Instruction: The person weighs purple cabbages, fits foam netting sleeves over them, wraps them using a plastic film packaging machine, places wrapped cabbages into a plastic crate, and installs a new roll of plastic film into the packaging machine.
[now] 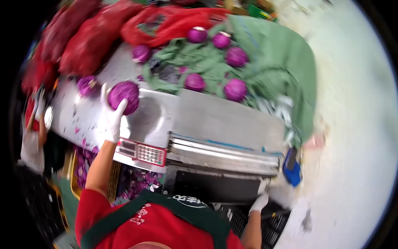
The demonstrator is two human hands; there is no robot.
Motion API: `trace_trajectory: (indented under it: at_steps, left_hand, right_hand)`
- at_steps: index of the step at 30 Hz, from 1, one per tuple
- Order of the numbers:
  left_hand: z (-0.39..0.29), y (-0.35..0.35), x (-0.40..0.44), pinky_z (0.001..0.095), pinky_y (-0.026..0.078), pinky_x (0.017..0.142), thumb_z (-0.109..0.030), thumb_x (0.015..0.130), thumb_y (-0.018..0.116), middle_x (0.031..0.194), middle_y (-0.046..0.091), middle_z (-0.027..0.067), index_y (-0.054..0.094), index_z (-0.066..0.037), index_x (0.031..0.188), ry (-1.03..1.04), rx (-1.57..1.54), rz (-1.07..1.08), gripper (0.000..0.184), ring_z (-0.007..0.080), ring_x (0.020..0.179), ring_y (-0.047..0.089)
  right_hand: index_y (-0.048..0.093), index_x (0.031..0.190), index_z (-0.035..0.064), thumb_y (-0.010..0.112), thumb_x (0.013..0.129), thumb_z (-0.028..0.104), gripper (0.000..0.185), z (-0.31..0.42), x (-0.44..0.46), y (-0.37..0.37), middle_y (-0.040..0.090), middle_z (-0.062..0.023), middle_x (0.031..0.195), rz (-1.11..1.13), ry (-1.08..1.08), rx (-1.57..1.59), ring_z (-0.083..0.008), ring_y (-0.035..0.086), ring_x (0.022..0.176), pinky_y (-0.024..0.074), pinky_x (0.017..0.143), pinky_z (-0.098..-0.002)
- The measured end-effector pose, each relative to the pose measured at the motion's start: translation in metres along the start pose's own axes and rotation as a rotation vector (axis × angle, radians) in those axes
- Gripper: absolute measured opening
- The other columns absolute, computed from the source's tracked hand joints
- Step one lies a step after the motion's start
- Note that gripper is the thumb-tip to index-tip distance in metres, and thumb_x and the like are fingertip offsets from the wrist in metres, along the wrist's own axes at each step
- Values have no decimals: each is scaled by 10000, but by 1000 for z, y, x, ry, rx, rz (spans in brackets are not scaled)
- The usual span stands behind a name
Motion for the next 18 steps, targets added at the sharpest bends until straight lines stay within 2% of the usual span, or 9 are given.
trace_trajectory:
  at_steps: [1,2,3,4,5,7,13,17,18]
  left_hand:
    - [-3,6,-7,363,364,1057,-117,730,750,1341,427,193,247,-59,1460,-2,-31,52,889,281,1219,466]
    - [-10,22,-32,362,350,1065,-113,729,745,1357,415,202,248,-45,1458,-18,5,84,885,285,1236,451]
    - [-11,29,-39,361,336,1074,-99,725,741,1372,408,203,236,-35,1465,55,42,81,899,284,1241,448]
    - [-8,35,-46,366,295,1098,-94,718,743,1413,369,201,232,-30,1470,66,44,83,911,287,1278,412]
    - [-13,43,-63,373,240,1125,-92,721,740,1450,325,192,226,-36,1476,102,47,82,915,294,1318,361]
    - [-12,53,-81,394,205,1140,-96,717,736,1471,294,194,241,-34,1470,145,94,90,902,310,1355,303]
    - [-12,49,-116,427,228,1135,-110,691,747,1458,284,182,283,-78,1454,257,481,179,894,351,1354,286]
    - [-10,49,-113,428,230,1139,-155,703,770,1471,275,177,249,-90,1467,225,601,226,927,347,1364,275]
    - [-13,50,-111,425,230,1141,-172,716,770,1476,281,172,246,-95,1470,233,632,233,922,344,1363,279]
  right_hand:
    - [597,865,-29,421,945,214,311,50,-14,22,586,-90,824,-33,-174,-189,-199,497,774,440,745,-339]
    - [621,961,-60,466,913,149,264,89,7,-12,632,-137,889,50,-188,-231,-205,540,830,447,782,-338]
    - [619,964,-52,453,918,156,270,79,41,-15,630,-123,875,80,-172,-236,-189,545,822,449,770,-328]
    - [617,940,-50,459,913,147,253,144,28,2,629,-100,864,115,-302,-463,-178,551,804,450,754,-309]
    - [628,917,-38,481,921,152,240,179,42,-5,627,-73,844,110,-452,-240,-149,556,783,451,731,-283]
    - [655,951,-9,503,933,169,236,228,70,13,645,-48,868,274,-378,-58,-116,563,787,453,724,-264]
    - [668,1071,29,517,948,176,243,347,124,107,669,-20,967,677,-457,-22,-72,606,857,469,735,-214]
    - [683,1029,29,517,906,136,233,408,119,198,682,-49,895,1023,-591,4,-96,590,788,467,696,-237]
    - [686,1008,43,525,878,108,217,419,124,223,684,-57,915,988,-799,-9,-132,603,825,472,736,-270]
Point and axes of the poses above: each hand's wrist, its own x-axis towards the middle knuckle, its own y-axis out of the palm, z = x × y, the point moved 8 cm from there along x, towards the middle knuckle
